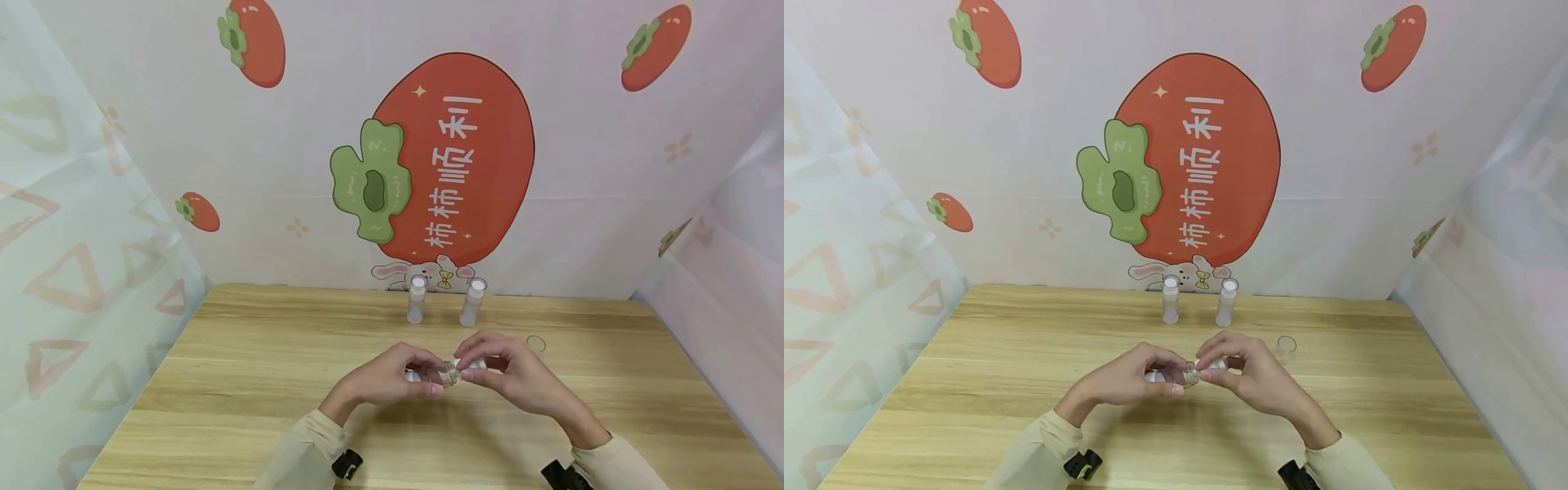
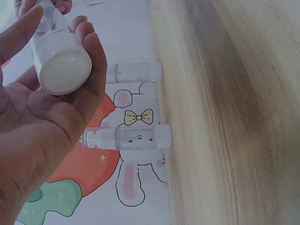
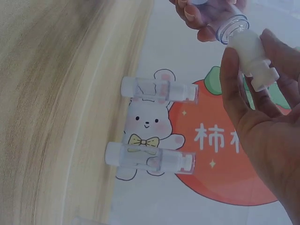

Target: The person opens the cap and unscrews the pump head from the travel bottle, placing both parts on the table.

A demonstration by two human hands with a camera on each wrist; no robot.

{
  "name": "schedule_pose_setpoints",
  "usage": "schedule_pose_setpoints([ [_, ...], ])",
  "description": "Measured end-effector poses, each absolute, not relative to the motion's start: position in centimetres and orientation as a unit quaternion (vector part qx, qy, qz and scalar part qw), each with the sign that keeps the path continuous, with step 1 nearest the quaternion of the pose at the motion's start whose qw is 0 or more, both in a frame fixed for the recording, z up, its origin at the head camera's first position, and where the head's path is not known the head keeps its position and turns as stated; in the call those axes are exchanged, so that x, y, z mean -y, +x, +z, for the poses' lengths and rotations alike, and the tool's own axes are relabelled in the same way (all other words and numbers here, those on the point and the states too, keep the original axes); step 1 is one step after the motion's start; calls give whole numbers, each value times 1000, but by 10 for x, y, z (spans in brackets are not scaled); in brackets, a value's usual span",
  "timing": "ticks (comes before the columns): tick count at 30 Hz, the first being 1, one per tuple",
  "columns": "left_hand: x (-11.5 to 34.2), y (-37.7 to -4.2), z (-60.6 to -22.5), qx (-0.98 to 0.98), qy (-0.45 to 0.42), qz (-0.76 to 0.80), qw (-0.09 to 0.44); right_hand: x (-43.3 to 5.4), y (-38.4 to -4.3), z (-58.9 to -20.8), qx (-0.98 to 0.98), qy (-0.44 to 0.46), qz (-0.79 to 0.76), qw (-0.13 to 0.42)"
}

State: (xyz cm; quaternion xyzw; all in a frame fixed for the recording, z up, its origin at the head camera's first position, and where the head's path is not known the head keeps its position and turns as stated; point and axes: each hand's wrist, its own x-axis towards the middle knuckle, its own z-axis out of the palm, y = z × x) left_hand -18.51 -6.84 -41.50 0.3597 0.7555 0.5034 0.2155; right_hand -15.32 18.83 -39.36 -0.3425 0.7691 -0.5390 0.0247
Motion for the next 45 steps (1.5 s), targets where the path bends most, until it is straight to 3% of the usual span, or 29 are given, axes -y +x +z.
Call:
schedule_pose_setpoints([
  [5,70,-185,-414,-760,353,502,214,-189,-154,-394,-765,-336,-549,5],
  [23,83,-187,-415,-801,322,474,173,-197,-155,-397,-792,-272,-547,12],
  [37,87,-190,-424,-808,275,502,141,-212,-158,-413,-854,-220,-471,-14],
  [45,89,-192,-428,-804,260,516,141,-226,-166,-430,-882,-188,-433,-1],
])
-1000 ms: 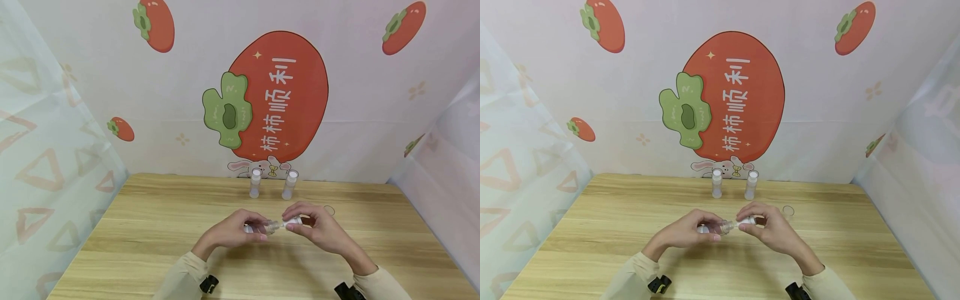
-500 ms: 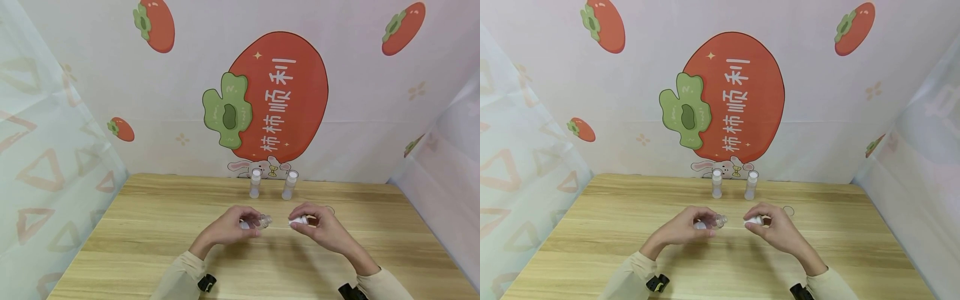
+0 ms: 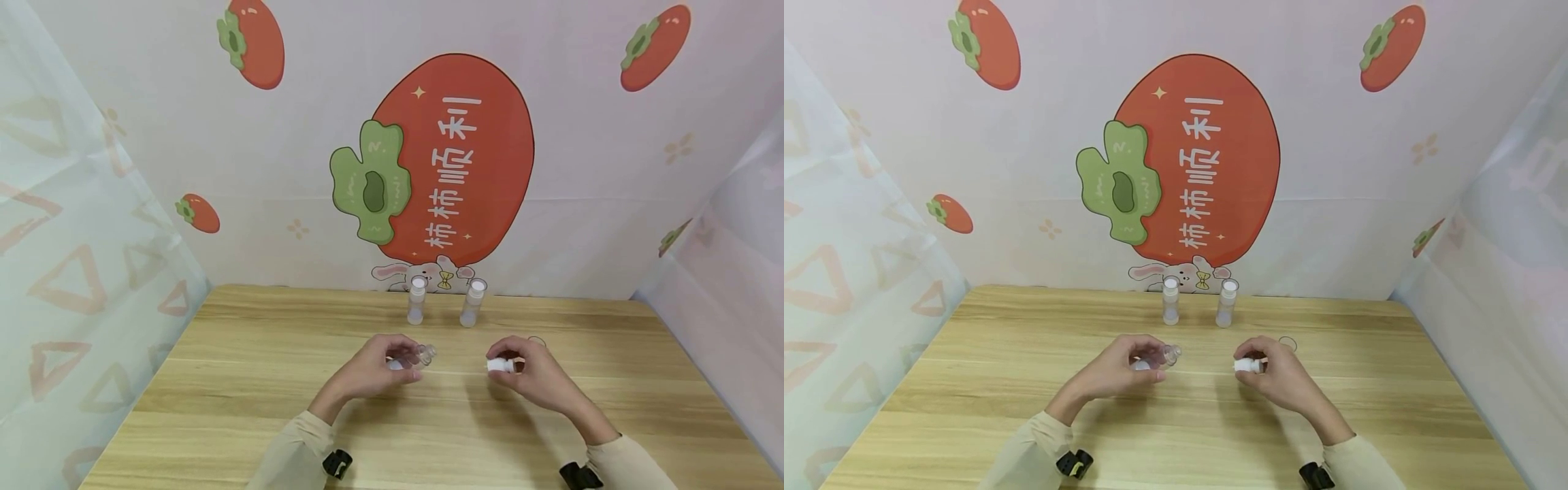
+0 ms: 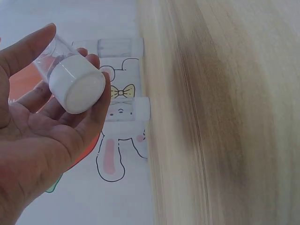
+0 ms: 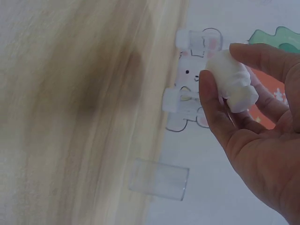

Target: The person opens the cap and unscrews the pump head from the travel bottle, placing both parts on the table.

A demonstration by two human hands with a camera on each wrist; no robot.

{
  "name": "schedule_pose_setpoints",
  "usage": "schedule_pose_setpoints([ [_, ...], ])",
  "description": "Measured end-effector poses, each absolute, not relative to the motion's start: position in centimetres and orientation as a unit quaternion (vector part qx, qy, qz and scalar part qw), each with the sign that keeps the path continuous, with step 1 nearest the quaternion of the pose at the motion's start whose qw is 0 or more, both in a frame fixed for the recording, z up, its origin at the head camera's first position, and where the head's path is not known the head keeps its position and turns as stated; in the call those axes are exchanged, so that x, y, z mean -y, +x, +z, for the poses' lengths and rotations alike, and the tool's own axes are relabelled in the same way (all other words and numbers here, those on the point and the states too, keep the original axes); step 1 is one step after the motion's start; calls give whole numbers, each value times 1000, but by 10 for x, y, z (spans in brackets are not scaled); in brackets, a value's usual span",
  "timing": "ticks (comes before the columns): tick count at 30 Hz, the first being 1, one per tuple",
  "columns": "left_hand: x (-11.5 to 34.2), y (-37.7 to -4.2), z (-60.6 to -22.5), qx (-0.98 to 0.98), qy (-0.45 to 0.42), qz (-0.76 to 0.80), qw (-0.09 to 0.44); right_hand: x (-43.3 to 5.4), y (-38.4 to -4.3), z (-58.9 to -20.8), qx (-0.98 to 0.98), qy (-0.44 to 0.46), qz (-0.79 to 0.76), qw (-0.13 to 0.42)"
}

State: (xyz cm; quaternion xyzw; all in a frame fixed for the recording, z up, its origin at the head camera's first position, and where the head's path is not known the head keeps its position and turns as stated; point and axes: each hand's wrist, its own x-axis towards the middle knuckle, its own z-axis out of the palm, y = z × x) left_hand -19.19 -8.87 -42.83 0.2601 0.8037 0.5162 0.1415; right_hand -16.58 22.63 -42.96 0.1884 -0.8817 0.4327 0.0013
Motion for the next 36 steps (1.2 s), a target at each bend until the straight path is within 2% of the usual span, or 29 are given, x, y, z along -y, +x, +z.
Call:
schedule_pose_setpoints([
  [11,90,-195,-435,-807,248,522,123,-241,-173,-447,920,146,363,41],
  [25,87,-196,-439,-803,239,534,111,-226,-182,-456,947,108,277,124],
  [36,88,-196,-442,-805,231,538,99,-222,-184,-462,951,85,259,145],
])
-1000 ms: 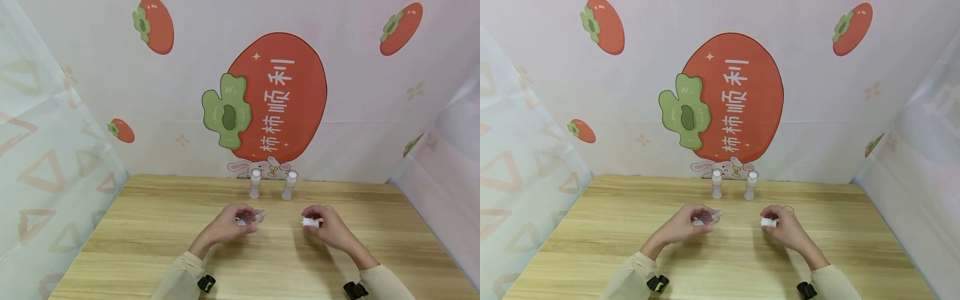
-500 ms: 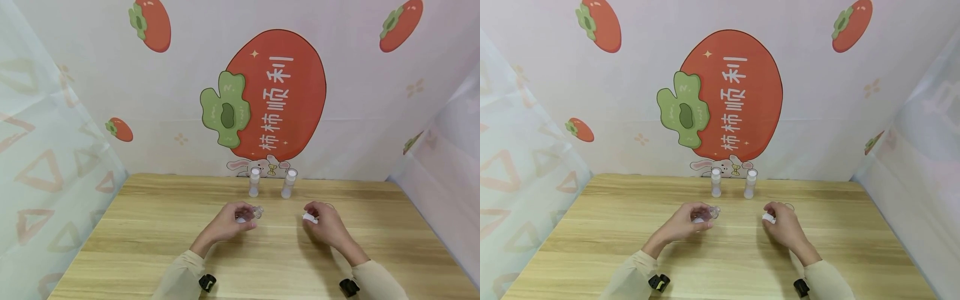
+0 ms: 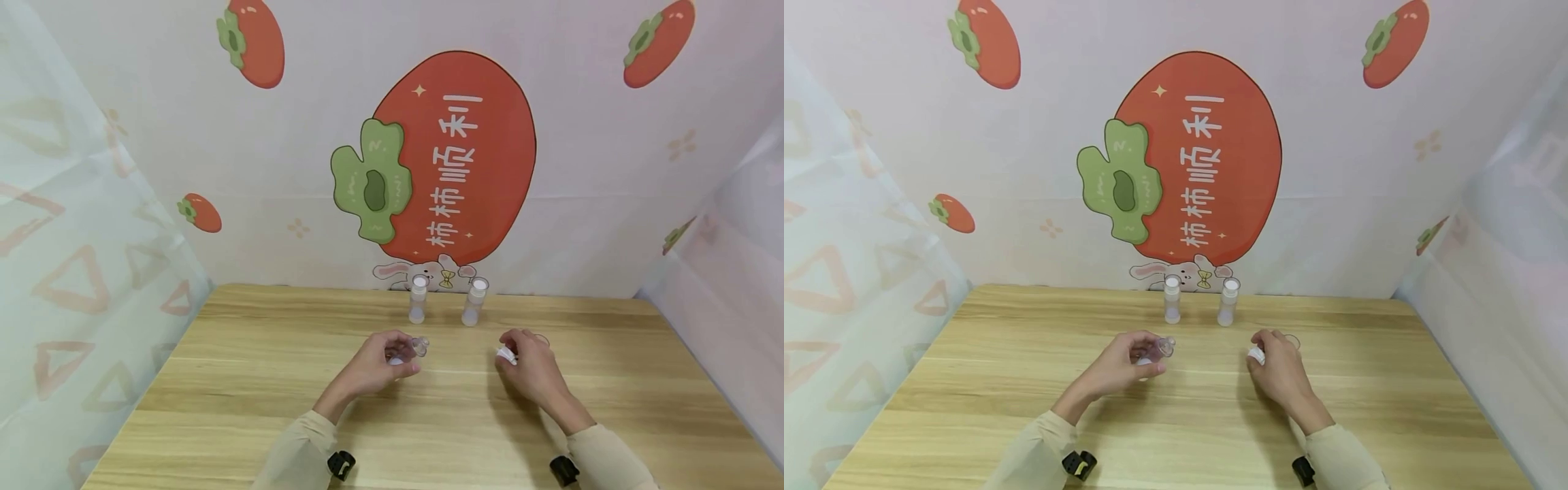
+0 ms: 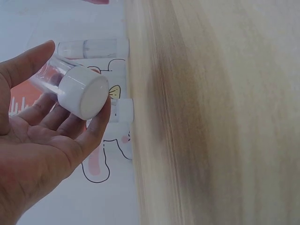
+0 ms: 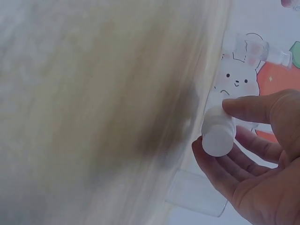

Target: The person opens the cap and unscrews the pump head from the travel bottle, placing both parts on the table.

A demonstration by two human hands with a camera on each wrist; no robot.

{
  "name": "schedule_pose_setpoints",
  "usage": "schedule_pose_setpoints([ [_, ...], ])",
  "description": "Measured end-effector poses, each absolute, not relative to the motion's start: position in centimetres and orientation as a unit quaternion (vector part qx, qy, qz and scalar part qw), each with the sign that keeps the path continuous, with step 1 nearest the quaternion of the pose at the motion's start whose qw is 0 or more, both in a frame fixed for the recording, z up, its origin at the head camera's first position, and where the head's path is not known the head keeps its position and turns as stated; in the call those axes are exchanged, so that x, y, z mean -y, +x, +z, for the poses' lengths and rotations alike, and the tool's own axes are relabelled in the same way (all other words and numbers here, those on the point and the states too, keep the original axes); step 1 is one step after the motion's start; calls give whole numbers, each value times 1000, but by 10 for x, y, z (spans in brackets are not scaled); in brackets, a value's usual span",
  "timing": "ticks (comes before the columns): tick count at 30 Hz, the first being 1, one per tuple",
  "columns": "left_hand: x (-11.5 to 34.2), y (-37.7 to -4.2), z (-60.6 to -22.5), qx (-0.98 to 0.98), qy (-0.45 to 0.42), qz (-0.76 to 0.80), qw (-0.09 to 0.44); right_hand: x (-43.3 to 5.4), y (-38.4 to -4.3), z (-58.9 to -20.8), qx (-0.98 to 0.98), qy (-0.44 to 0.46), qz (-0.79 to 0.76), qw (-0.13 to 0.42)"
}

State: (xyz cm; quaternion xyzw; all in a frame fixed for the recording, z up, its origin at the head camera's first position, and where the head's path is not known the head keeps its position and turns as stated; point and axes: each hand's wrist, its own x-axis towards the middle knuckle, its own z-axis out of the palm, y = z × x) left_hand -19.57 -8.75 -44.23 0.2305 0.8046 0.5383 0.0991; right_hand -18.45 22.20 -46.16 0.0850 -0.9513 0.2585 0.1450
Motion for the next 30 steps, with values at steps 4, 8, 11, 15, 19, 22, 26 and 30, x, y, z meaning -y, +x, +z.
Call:
schedule_pose_setpoints([
  [4,87,-196,-443,-808,225,536,97,-222,-185,-463,952,84,257,143],
  [8,88,-197,-444,-808,219,540,91,-221,-187,-464,953,82,254,141],
  [11,89,-198,-444,-805,216,545,88,-221,-188,-464,954,80,254,138],
  [15,90,-197,-443,-803,211,551,88,-220,-189,-464,955,75,254,130],
  [19,92,-198,-443,-803,203,552,92,-219,-188,-462,956,74,253,129],
  [22,94,-198,-444,-807,197,549,94,-218,-186,-461,957,77,250,128],
  [26,98,-201,-446,-810,180,549,98,-217,-183,-458,958,78,245,128],
  [30,103,-205,-447,-804,151,567,97,-217,-181,-455,958,79,240,135],
])
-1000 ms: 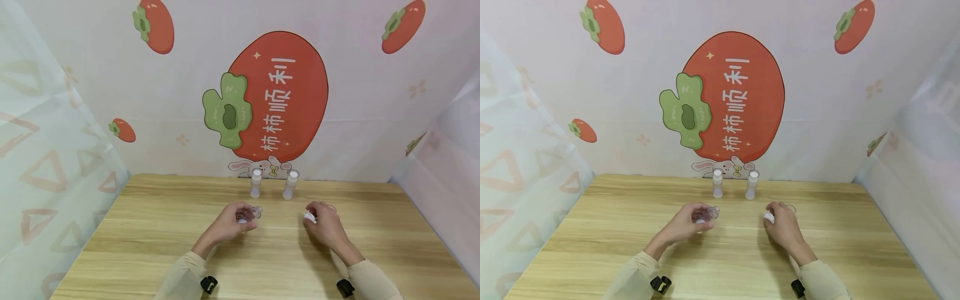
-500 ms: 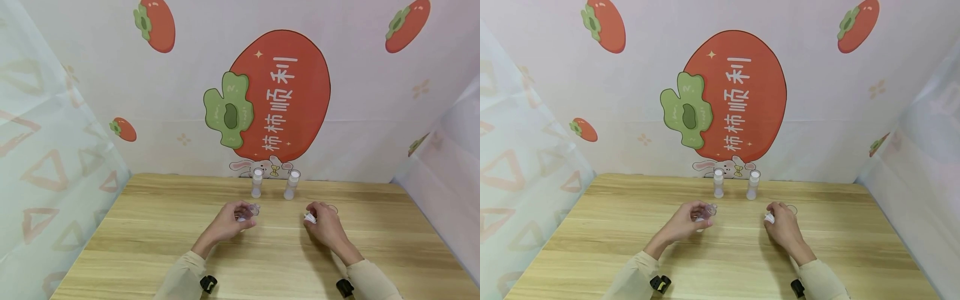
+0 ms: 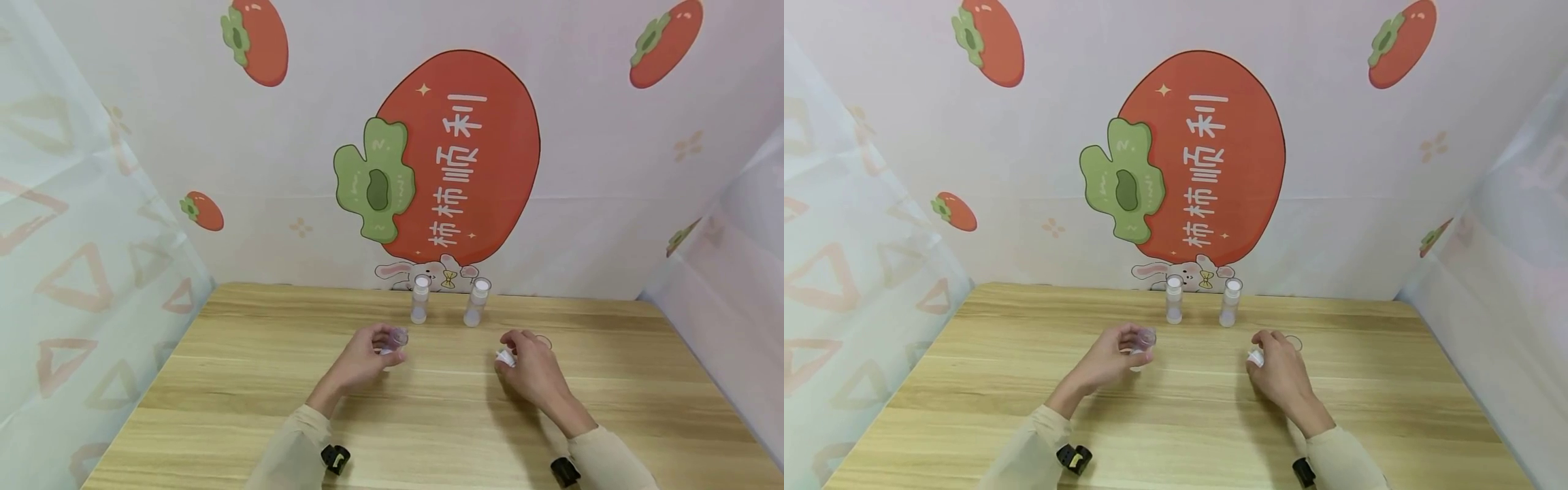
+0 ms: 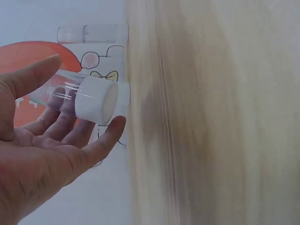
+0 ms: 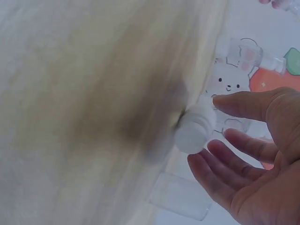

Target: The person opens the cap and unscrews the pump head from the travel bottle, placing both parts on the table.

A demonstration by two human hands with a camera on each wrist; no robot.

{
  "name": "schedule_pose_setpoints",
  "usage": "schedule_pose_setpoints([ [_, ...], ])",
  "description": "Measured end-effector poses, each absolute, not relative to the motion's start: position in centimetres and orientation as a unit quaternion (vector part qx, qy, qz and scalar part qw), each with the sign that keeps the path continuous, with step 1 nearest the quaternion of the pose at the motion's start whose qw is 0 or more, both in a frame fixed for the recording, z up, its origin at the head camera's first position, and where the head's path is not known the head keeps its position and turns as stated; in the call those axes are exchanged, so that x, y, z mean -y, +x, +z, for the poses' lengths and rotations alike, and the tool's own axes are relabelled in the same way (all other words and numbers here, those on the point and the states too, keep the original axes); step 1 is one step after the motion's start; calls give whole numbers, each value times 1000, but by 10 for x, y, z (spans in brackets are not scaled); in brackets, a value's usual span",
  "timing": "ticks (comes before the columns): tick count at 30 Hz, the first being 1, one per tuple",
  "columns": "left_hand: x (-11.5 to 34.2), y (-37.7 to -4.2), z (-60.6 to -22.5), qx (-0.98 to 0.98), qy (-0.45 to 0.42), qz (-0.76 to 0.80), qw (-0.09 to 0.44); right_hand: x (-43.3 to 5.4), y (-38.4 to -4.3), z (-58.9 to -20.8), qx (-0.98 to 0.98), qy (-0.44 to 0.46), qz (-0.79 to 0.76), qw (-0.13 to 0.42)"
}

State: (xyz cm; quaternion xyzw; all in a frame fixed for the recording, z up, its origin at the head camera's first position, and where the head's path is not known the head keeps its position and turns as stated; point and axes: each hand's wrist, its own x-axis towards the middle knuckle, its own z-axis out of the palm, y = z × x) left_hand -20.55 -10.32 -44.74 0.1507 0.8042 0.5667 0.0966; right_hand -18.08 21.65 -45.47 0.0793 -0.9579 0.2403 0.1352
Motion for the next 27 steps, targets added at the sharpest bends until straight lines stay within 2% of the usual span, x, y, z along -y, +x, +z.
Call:
schedule_pose_setpoints([
  [5,109,-212,-450,-790,87,601,80,-216,-177,-450,959,87,230,142],
  [14,122,-219,-453,-807,8,589,47,-217,-173,-443,963,96,221,120],
  [27,155,-223,-454,-802,-40,596,16,-219,-173,-439,964,101,224,102],
])
